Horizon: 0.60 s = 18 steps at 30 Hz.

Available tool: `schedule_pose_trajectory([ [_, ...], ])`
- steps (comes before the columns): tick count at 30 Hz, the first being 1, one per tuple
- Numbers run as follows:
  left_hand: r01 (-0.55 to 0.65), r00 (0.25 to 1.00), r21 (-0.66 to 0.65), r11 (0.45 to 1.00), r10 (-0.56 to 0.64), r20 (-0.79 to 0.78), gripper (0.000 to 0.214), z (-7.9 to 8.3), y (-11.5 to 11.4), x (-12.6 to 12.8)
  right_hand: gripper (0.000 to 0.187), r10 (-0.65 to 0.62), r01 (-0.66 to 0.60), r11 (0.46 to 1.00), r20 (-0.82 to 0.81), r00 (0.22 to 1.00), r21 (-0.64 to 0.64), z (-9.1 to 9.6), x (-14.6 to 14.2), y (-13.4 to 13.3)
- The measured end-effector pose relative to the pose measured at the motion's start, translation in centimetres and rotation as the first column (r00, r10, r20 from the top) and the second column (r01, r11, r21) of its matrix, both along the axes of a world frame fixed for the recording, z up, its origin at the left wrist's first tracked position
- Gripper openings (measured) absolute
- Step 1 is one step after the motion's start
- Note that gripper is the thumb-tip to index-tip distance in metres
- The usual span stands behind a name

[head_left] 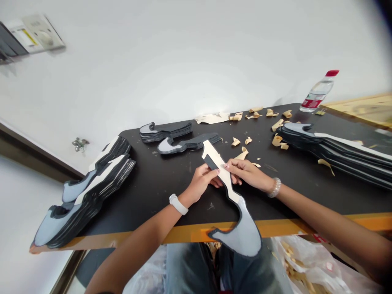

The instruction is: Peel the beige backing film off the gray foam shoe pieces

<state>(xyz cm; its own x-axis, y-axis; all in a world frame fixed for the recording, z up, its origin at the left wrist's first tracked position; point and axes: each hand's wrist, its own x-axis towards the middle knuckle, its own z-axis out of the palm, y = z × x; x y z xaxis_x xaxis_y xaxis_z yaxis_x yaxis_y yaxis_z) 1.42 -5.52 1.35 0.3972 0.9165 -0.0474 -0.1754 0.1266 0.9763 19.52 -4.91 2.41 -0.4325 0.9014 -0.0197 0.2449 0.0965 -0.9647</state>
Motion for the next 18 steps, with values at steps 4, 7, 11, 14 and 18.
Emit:
schedule_pose_trajectory([
  [4,-0.023,0.998,0.042,0.999,0.025,-0.049,0.028,-0.1,-0.1,0.1,0.043,-0.010,0.010,1.000,0.009,1.000,-0.005,-0.1,0.0,0.1],
  [7,0.005,0.997,0.083,0.997,0.002,-0.076,0.032,-0.3,0.0,0.1,0.043,-0.025,0.025,1.000,0.010,1.000,0.002,-0.1,-0.1,0.1],
  [11,0.075,0.994,0.104,0.992,-0.066,-0.089,0.038,-0.7,0.2,0.2,0.044,-0.050,0.050,0.999,-0.003,0.999,0.008,0.1,-0.3,-0.1],
  [14,0.091,0.990,0.138,0.986,-0.074,-0.123,0.042,-0.9,0.1,0.3,0.044,-0.090,0.090,0.996,-0.007,0.996,0.008,0.2,-0.4,-0.1],
  [18,0.114,0.970,0.236,0.965,-0.057,-0.238,0.049,-1.2,-0.3,0.3,0.042,-0.133,0.133,0.991,-0.026,0.991,0.017,0.3,-0.4,-0.1],
])
